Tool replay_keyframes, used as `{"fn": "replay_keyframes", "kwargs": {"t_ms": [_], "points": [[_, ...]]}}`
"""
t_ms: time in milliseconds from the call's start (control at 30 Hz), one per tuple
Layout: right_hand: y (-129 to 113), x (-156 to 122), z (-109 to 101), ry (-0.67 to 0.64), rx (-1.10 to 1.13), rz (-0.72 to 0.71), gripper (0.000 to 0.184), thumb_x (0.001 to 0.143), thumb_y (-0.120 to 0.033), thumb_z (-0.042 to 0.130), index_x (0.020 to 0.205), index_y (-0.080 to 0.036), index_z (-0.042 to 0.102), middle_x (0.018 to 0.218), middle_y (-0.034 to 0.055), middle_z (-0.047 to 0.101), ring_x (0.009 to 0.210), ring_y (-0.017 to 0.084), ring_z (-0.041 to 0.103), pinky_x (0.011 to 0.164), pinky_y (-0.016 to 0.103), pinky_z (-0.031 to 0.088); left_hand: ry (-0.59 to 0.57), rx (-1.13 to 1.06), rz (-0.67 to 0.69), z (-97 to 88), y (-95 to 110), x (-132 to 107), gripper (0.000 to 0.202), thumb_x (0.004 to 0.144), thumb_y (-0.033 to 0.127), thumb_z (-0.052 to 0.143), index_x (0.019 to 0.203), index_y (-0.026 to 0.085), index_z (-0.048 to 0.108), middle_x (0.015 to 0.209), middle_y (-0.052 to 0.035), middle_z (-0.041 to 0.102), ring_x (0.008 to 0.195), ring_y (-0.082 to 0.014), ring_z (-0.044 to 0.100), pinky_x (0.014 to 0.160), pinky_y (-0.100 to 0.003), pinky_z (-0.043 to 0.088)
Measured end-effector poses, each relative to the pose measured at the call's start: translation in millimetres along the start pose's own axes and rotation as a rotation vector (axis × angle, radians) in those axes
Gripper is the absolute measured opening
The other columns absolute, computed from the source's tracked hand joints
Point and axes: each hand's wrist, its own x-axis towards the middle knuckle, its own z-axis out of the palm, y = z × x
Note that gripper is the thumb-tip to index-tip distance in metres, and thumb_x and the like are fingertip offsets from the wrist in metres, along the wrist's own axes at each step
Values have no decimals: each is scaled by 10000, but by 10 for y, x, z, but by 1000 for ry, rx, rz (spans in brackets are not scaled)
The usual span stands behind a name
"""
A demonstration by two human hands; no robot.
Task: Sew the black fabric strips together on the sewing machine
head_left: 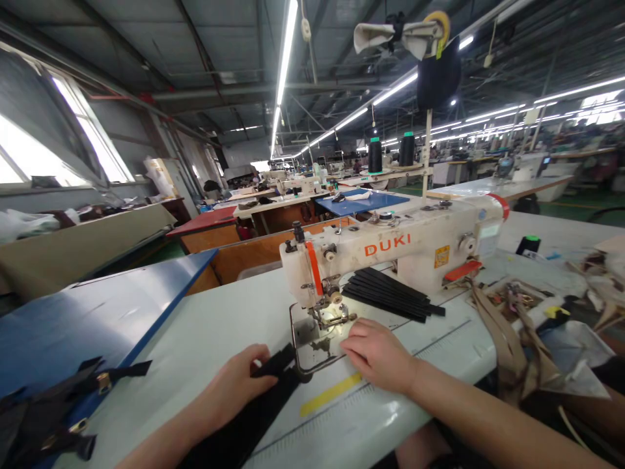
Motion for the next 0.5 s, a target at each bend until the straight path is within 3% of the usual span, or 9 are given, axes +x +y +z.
{"fn": "replay_keyframes", "kwargs": {"t_ms": [100, 200, 300, 400, 500], "points": [[225, -92, -154, 21, -85, 188, 189, 918, -171, 494, 943, -193, 679, 889, 45, 634, 864, 170, 563, 804, 264, 435, 127, -265, -112, -21, -127, 143, 184, 656, 358, 613, 730, 209, 534, 642, 0, 654, 621, -235, 663, 589, -327, 511], [617, -198, -363, 48, -213, 440, 288, 941, -143, 423, 1139, -124, 632, 1110, 142, 615, 995, 236, 575, 862, 336, 438, 233, -499, -176, 73, -145, 290, 209, 647, 244, 645, 824, 191, 547, 710, -39, 696, 634, -237, 695, 599, -337, 554], [953, -299, -519, -35, -297, 593, 242, 904, -116, 460, 1011, -74, 673, 980, 182, 647, 894, 287, 616, 787, 375, 461, 321, -642, -192, 242, -78, 394, 312, 659, 127, 648, 949, 181, 546, 786, -49, 715, 671, -224, 711, 639, -331, 572], [1112, -365, -565, -133, -311, 603, 222, 883, -97, 481, 866, -114, 702, 888, 150, 668, 865, 272, 632, 791, 345, 459, 393, -685, -185, 368, -20, 440, 454, 698, 81, 632, 1125, 180, 515, 858, -46, 722, 708, -210, 716, 659, -319, 576], [1170, -396, -556, -155, -297, 592, 220, 883, -117, 493, 906, -140, 711, 930, 130, 684, 887, 247, 642, 818, 314, 458, 445, -633, -175, 412, -30, 432, 574, 720, 85, 625, 1262, 167, 455, 967, -71, 716, 796, -219, 717, 742, -338, 572]]}}
